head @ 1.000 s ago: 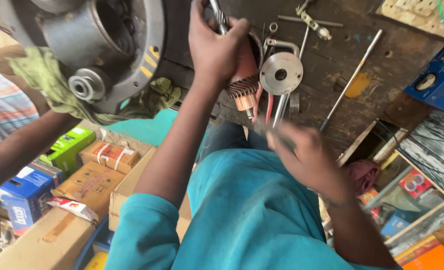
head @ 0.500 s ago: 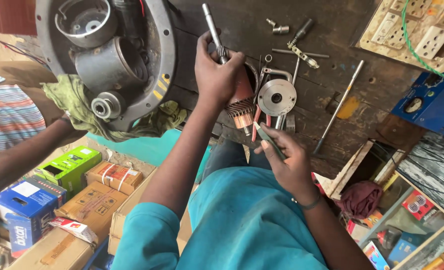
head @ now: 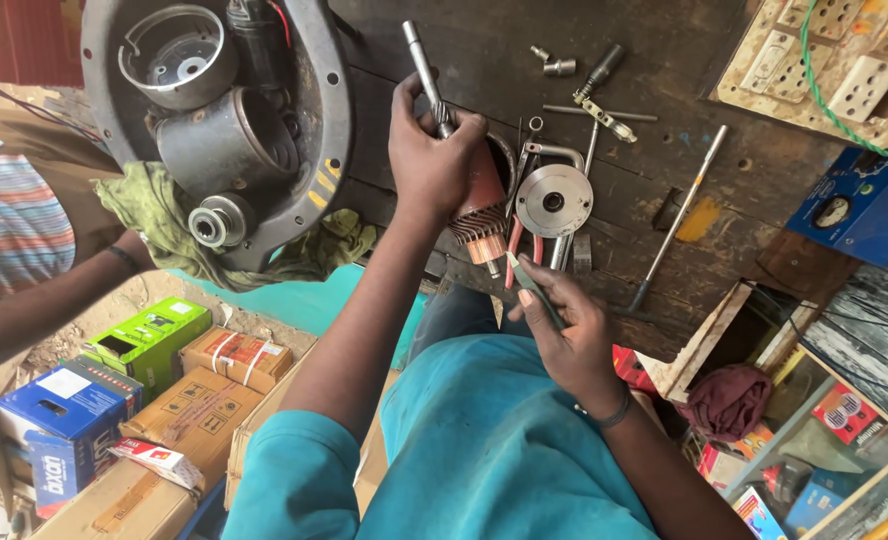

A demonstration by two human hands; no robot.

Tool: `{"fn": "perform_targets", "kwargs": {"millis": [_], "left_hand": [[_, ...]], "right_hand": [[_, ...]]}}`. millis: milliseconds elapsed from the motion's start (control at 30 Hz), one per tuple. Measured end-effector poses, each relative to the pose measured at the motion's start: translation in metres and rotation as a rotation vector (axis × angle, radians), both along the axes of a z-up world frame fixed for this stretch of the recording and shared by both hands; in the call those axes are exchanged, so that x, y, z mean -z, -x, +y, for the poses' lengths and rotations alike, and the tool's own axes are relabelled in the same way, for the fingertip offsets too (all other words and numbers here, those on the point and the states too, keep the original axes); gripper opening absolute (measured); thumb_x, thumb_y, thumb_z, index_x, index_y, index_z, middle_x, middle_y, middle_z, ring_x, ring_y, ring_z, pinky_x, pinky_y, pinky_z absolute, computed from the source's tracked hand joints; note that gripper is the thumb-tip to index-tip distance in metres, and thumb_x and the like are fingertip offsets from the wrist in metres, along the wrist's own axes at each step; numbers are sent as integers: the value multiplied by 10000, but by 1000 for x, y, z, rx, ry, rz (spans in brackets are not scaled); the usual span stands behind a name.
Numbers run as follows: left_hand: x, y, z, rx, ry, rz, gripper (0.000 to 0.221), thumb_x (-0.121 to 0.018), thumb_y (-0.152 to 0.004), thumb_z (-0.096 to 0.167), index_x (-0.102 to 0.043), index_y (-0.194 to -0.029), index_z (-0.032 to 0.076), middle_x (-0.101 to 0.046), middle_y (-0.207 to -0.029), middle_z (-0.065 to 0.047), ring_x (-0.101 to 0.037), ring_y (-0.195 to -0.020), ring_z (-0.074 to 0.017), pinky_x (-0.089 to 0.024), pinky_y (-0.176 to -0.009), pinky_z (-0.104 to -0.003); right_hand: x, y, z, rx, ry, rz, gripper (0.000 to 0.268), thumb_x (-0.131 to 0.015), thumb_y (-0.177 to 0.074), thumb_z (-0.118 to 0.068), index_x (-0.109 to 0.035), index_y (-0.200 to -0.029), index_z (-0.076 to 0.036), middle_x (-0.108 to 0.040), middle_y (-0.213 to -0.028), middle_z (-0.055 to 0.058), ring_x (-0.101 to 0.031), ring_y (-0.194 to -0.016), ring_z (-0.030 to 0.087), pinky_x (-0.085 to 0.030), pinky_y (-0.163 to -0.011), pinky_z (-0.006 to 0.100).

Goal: The recorder is repairing or assembling a starter motor component by cleaning parts and inserting a shaft.

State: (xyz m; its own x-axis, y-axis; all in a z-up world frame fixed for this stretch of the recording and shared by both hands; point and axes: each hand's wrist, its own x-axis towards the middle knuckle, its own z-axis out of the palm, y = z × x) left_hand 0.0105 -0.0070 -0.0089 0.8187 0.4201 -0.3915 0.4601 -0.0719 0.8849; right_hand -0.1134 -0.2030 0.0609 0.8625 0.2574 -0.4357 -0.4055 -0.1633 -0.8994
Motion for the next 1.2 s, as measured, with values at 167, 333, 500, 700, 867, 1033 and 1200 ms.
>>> {"fn": "perform_targets", "kwargs": {"millis": [167,333,500,700,867,1033,1200], "left_hand": [[3,-2,0,-24,89,-14,664,-749,-803,88,-444,-1388,18,-700,-812,-17,-642,-718,-69,-537,-686,-243],[9,8,-3,-2,-182,-73,572,-781,-850,89,-517,-1351,14,-702,-881,-30,-661,-782,-84,-577,-751,-252],[-5,-4,-2,-14,3,-6,596,-743,-809,89,-478,-1337,9,-700,-853,-4,-651,-752,-66,-552,-713,-244],[14,5,2,-7,-33,-46,576,-760,-845,81,-490,-1348,5,-695,-862,-24,-626,-744,-71,-546,-698,-241],[4,-1,-2,-2,48,-72,616,-746,-835,57,-450,-1373,13,-687,-881,-19,-626,-754,-73,-540,-698,-244],[2,5,0,2,27,-66,609,-755,-858,55,-446,-1381,17,-682,-867,-15,-645,-779,-79,-552,-736,-246],[10,-2,3,22,-12,-60,624,-767,-831,61,-443,-1360,8,-723,-846,-8,-693,-784,-78,-559,-763,-237]], "right_hand": [[8,-3,3,-12,115,-95,353,-624,-1032,-66,-639,-1374,23,-767,-1088,132,-697,-903,131,-563,-790,272],[21,-2,13,76,6,-97,261,-602,-1048,-37,-624,-1291,54,-754,-1198,156,-716,-1053,141,-567,-896,272],[0,-6,5,2,-21,-123,296,-582,-1044,-24,-608,-1324,67,-748,-1218,161,-710,-1081,140,-561,-928,275],[8,-15,18,27,66,-217,277,-605,-1015,-15,-630,-1275,77,-746,-1183,192,-735,-1069,170,-566,-892,290],[5,-11,7,5,71,-190,271,-615,-1007,-25,-651,-1263,57,-777,-1116,167,-764,-973,155,-586,-828,282],[3,-11,11,19,35,-202,256,-621,-1026,-20,-634,-1266,69,-750,-1189,194,-740,-1019,172,-588,-852,292],[8,-12,9,-7,31,-153,292,-591,-1012,-15,-635,-1288,66,-763,-1166,171,-741,-1039,159,-580,-879,286]]}}
